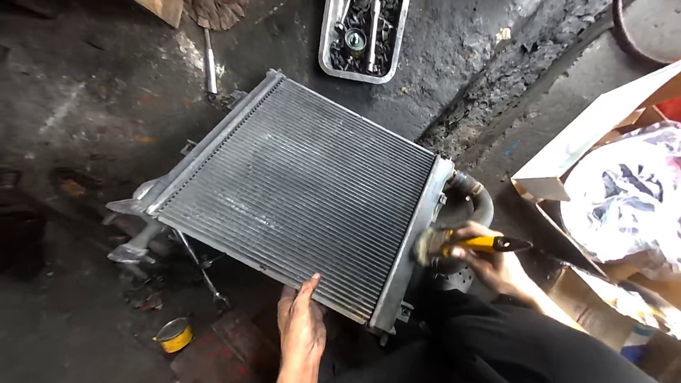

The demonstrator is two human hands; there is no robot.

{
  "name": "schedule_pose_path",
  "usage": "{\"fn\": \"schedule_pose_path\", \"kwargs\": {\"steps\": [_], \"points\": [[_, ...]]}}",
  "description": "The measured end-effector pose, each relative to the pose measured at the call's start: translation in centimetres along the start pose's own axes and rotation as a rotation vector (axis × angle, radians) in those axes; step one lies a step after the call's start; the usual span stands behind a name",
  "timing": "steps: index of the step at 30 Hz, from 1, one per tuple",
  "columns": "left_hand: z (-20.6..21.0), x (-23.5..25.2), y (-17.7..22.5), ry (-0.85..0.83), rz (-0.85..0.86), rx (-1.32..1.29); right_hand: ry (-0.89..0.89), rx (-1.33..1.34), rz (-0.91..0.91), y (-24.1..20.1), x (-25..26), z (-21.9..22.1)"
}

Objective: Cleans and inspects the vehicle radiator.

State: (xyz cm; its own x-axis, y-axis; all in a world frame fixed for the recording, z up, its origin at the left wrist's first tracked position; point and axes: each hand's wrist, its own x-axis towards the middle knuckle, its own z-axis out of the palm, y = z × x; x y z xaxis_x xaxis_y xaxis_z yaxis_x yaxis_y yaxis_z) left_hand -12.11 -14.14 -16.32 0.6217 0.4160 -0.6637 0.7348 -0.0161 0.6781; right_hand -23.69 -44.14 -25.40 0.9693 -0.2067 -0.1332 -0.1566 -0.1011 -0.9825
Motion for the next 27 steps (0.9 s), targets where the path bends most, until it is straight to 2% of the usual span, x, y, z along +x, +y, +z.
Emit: {"fn": "schedule_pose_path", "kwargs": {"steps": [1,5,6,8,10,11,14,16,18,20,22,24,27], "points": [[0.1,0.1,0.0,-0.001,0.002,-0.002,-0.011,-0.004,-0.006,-0.1,0.3,-0.4],[0.3,-0.2,-0.1,-0.006,0.034,-0.004,0.181,-0.090,-0.072,1.2,1.8,-0.8],[0.3,-0.1,-0.1,-0.002,0.037,-0.007,0.151,-0.078,-0.111,1.0,1.8,-0.1],[0.0,0.0,-0.2,0.012,0.021,0.007,-0.031,-0.037,-0.163,-0.7,1.1,1.5],[0.4,0.2,-0.3,0.019,0.010,0.015,-0.254,-0.058,-0.188,-2.4,1.9,1.4],[0.4,0.3,-0.4,0.023,0.011,0.018,-0.310,-0.118,-0.184,-2.8,2.8,0.7],[0.3,0.2,-0.5,0.029,0.037,0.020,-0.204,-0.383,-0.178,-1.7,6.5,-1.9],[0.4,0.1,-0.4,0.027,0.054,0.022,-0.136,-0.483,-0.199,-1.3,8.0,-2.0],[0.5,0.3,-0.4,0.034,0.052,0.028,-0.279,-0.505,-0.249,-2.7,7.6,-0.5],[0.3,0.4,-0.6,0.045,0.036,0.037,-0.526,-0.375,-0.306,-4.6,5.4,2.0],[0.5,0.6,-0.7,0.045,0.033,0.037,-0.659,-0.221,-0.414,-5.1,4.8,3.9],[0.5,0.7,-0.7,0.038,0.032,0.034,-0.663,-0.166,-0.381,-4.3,5.6,3.8],[0.2,0.5,-0.6,0.025,0.021,0.019,-0.465,-0.174,-0.315,-1.3,7.8,0.5]]}}
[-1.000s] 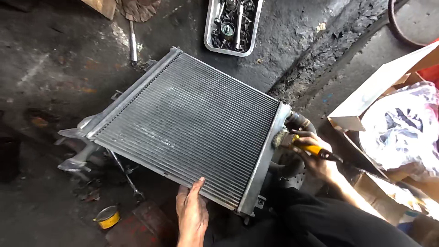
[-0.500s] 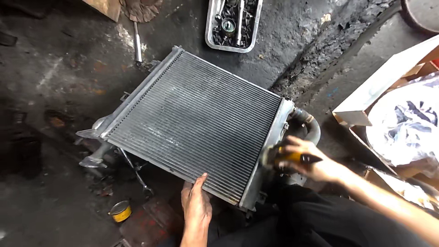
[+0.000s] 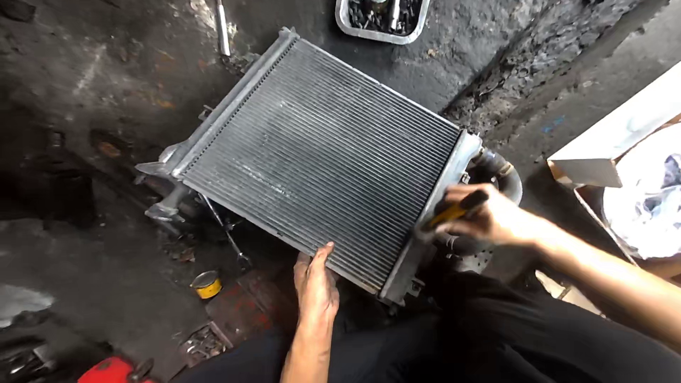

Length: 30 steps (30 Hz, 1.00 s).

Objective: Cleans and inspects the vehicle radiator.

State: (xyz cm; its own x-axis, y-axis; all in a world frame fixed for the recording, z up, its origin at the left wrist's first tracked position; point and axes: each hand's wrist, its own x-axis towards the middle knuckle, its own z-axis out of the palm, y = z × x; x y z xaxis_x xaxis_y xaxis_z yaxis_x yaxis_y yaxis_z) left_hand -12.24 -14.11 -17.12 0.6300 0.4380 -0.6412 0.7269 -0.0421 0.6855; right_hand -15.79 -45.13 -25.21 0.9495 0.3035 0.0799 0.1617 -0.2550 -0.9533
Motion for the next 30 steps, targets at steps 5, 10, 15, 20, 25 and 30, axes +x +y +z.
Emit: {"fn": "schedule_pose_path", "kwargs": {"steps": [5,10,15,20,25,30], "points": [[0.3,0.1,0.2,-0.001,0.009,0.010,0.185,-0.187,0.064,0.9,0.7,-2.4],[0.1,0.1,0.1,-0.016,0.004,0.001,-0.074,0.183,-0.007,-3.8,1.8,3.8],[0.0,0.6,-0.3,-0.003,-0.014,0.007,0.024,0.249,0.222,-5.0,4.3,6.9],[-0.5,0.7,-0.3,-0.013,-0.064,-0.004,0.028,0.002,0.337,-1.4,5.6,2.9],[-0.6,0.9,-0.6,-0.021,-0.075,-0.008,0.549,-0.515,0.502,4.9,7.0,-6.0],[-0.8,1.2,-0.5,-0.039,-0.077,-0.008,0.055,0.149,0.155,-3.5,5.7,4.8]]}}
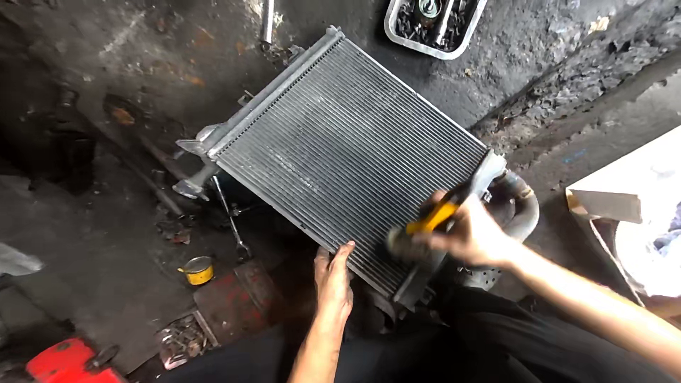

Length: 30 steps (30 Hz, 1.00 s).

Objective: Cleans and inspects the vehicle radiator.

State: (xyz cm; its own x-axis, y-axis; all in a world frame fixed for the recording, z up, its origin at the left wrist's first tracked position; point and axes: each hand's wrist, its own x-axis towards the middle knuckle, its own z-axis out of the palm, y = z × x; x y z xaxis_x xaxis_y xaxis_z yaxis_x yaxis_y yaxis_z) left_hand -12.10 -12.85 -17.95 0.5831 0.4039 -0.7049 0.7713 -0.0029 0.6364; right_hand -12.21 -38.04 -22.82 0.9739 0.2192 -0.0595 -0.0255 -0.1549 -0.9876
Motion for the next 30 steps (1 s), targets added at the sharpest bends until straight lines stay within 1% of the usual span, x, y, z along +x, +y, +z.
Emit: {"fn": "schedule_pose_path", "kwargs": {"steps": [1,2,3,7,8,9,10,12,14,16,17,18,19,21,24,26,28,30], "points": [[-0.1,0.0,0.0,-0.002,-0.004,0.001,-0.134,0.073,-0.016,0.1,-0.4,1.4],[-0.2,0.0,0.0,-0.002,-0.015,-0.002,-0.167,0.075,-0.018,0.6,-0.6,1.4],[-0.3,0.0,-0.1,0.003,-0.027,-0.007,-0.120,0.026,0.003,1.5,-0.4,0.1],[-0.4,0.3,-0.3,-0.012,-0.043,-0.012,0.353,-0.424,0.180,5.5,1.3,-9.1],[-0.3,0.3,-0.2,-0.019,-0.037,-0.007,0.443,-0.489,0.206,5.8,1.6,-10.2],[-0.2,0.4,-0.1,-0.017,-0.030,-0.004,0.488,-0.523,0.186,5.6,1.9,-10.3],[-0.2,0.3,-0.1,-0.013,-0.029,0.000,0.485,-0.521,0.132,4.9,1.9,-9.4],[-0.4,0.2,-0.1,-0.006,-0.035,0.006,0.369,-0.420,-0.011,2.8,1.2,-5.6],[-0.4,0.5,-0.2,-0.008,-0.038,0.011,0.160,-0.244,-0.111,1.0,0.7,-1.5],[-0.5,0.8,-0.4,-0.010,-0.055,0.007,-0.125,-0.074,-0.125,0.0,-0.1,1.8],[-0.6,0.9,-0.6,-0.010,-0.067,0.006,-0.239,-0.026,-0.117,-0.1,-0.3,2.5],[-0.7,1.1,-0.7,-0.010,-0.084,0.003,-0.297,-0.004,-0.103,-0.1,-0.4,2.7],[-0.7,1.3,-0.9,-0.005,-0.099,0.002,-0.293,-0.003,-0.085,0.4,-0.3,2.2],[-0.7,1.6,-1.2,0.006,-0.130,-0.009,-0.150,-0.048,-0.023,2.2,0.1,0.0],[-0.6,2.3,-1.7,0.023,-0.177,-0.017,0.142,-0.316,0.006,5.1,1.5,-4.9],[-0.3,2.9,-2.1,0.036,-0.196,0.005,0.290,-0.481,0.022,5.7,2.2,-6.6],[-0.1,3.3,-2.7,0.057,-0.204,0.041,0.325,-0.541,0.015,5.7,2.5,-5.9],[0.1,3.9,-3.1,0.061,-0.216,0.065,0.253,-0.495,0.007,5.0,2.1,-3.2]]}}
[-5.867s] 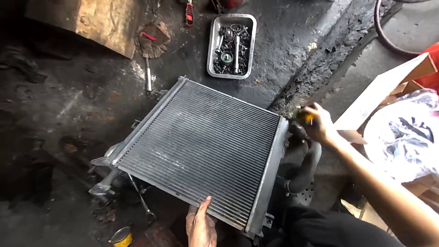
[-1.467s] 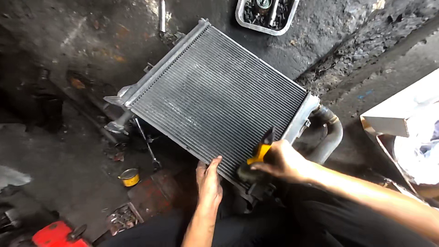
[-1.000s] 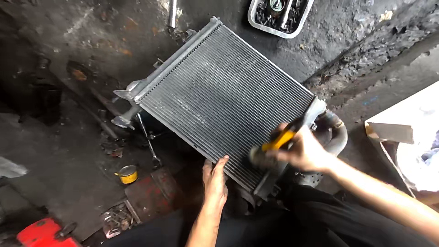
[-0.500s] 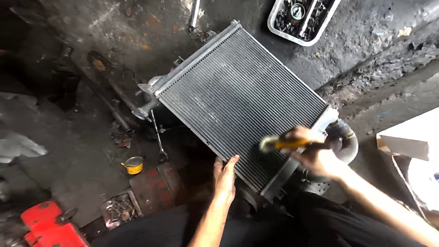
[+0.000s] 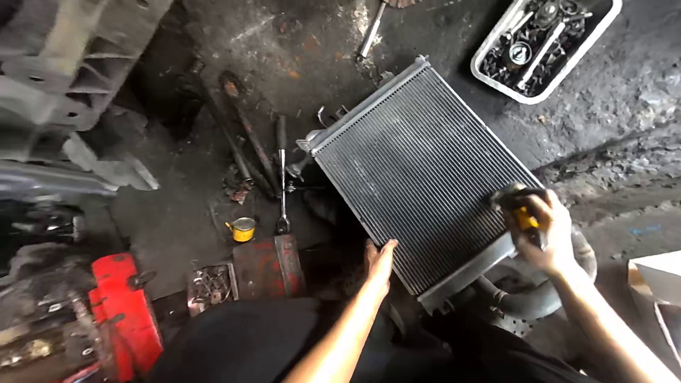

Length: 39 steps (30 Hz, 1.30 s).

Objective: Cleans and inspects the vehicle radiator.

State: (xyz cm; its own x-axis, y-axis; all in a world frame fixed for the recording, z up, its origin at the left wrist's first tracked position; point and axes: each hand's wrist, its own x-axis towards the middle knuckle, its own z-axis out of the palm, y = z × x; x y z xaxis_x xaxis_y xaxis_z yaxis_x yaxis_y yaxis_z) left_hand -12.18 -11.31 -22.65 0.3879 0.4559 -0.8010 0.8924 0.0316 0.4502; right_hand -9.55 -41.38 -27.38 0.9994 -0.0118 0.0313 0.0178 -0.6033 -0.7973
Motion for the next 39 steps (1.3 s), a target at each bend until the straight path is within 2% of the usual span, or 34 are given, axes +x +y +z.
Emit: {"fn": "schedule_pose_path", "kwargs": {"steps": [4,6,8,10,13,16,18,19,21,24,27,34,39], "points": [[0.5,1.6,-1.1,-0.004,0.056,0.077,-0.349,0.263,-0.056,-4.4,-3.2,4.5],[0.5,2.3,-1.4,-0.023,0.066,0.114,-0.416,0.269,-0.112,-4.5,-3.8,5.1],[0.3,2.6,-1.7,-0.038,0.072,0.144,-0.334,0.317,-0.076,-3.1,-3.4,4.5],[0.3,2.9,-2.0,-0.046,0.089,0.185,-0.172,0.299,-0.031,-1.4,-2.4,3.1],[0.1,2.9,-1.7,-0.016,0.139,0.352,0.064,0.060,0.034,0.2,-0.8,0.8],[-0.1,1.1,0.5,0.130,0.279,0.711,0.102,-0.044,0.090,0.1,-0.1,0.1],[0.3,-0.5,2.4,0.172,0.483,0.766,0.040,0.005,0.078,-0.7,-0.2,0.7],[0.6,-1.4,3.2,0.129,0.592,0.755,-0.003,0.031,0.074,-1.4,-0.5,1.2],[1.7,-2.7,4.9,-0.082,0.754,0.756,-0.063,0.032,0.050,-2.5,-0.8,2.6],[4.8,-3.2,6.5,-0.523,0.845,0.811,-0.088,-0.006,-0.023,-3.8,-0.9,3.9],[7.5,-2.7,5.2,-0.756,0.924,0.797,-0.046,0.026,-0.022,-3.4,-1.2,4.1],[11.1,-2.4,3.1,-0.750,1.095,0.783,0.071,0.241,0.027,-0.1,-2.2,2.4],[12.5,-2.4,3.1,-0.677,1.284,1.014,0.106,0.302,0.025,1.0,-3.7,1.6]]}}
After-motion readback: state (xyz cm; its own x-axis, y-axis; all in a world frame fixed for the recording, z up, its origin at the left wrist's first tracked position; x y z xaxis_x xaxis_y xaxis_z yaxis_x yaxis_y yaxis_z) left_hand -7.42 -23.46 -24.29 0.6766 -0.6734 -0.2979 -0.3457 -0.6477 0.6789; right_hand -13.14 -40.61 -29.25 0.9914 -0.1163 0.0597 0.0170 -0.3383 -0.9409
